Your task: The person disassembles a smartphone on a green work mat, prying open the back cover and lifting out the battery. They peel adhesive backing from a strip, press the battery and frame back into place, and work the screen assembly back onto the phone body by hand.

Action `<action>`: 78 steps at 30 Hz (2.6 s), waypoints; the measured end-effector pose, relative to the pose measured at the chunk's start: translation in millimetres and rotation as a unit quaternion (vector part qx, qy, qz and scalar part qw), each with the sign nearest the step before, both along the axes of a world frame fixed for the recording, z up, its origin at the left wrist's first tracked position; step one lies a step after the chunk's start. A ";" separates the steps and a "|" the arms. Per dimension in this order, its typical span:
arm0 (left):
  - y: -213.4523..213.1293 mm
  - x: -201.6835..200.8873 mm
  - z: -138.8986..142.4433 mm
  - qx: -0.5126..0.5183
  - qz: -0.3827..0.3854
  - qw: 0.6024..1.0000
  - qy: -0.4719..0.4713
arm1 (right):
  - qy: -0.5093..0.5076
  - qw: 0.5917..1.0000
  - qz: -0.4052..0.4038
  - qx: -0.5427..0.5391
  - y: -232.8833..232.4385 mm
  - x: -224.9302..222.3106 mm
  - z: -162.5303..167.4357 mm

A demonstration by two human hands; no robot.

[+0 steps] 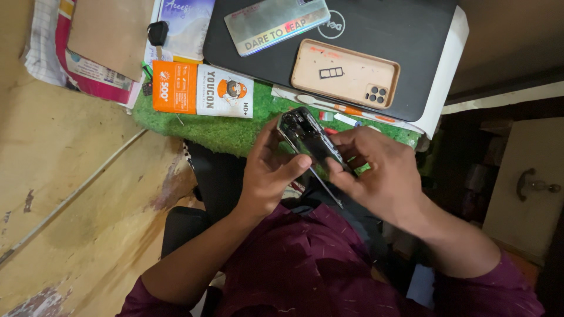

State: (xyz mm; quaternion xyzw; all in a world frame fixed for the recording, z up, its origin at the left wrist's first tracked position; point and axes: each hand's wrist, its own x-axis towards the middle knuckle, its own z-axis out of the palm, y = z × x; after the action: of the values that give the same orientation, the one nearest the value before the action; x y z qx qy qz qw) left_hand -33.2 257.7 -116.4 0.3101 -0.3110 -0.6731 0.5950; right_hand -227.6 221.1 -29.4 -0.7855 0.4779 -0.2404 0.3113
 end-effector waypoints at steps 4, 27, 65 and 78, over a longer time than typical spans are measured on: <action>0.4 0.5 -0.4 0.010 0.004 1.000 -0.021 | 0.053 0.997 0.009 -0.063 3.5 2.7 -2.3; -9.5 -15.8 -11.4 0.059 0.049 0.996 -0.049 | 0.036 0.996 0.074 -0.040 6.7 2.6 2.0; -39.7 2.8 -18.7 -0.028 -0.019 0.999 -0.026 | -0.156 0.944 0.159 0.243 -39.5 -55.4 0.5; -51.0 -8.7 10.3 0.071 0.068 0.994 -0.040 | 0.210 0.862 0.204 -0.414 -29.2 -31.2 0.4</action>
State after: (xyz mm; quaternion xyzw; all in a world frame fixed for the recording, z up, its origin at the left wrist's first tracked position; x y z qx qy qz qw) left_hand -41.9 206.8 -106.2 0.3982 -0.2641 -0.6386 0.6032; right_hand -258.8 192.0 -29.0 -0.9538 0.2176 -0.1767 -0.1085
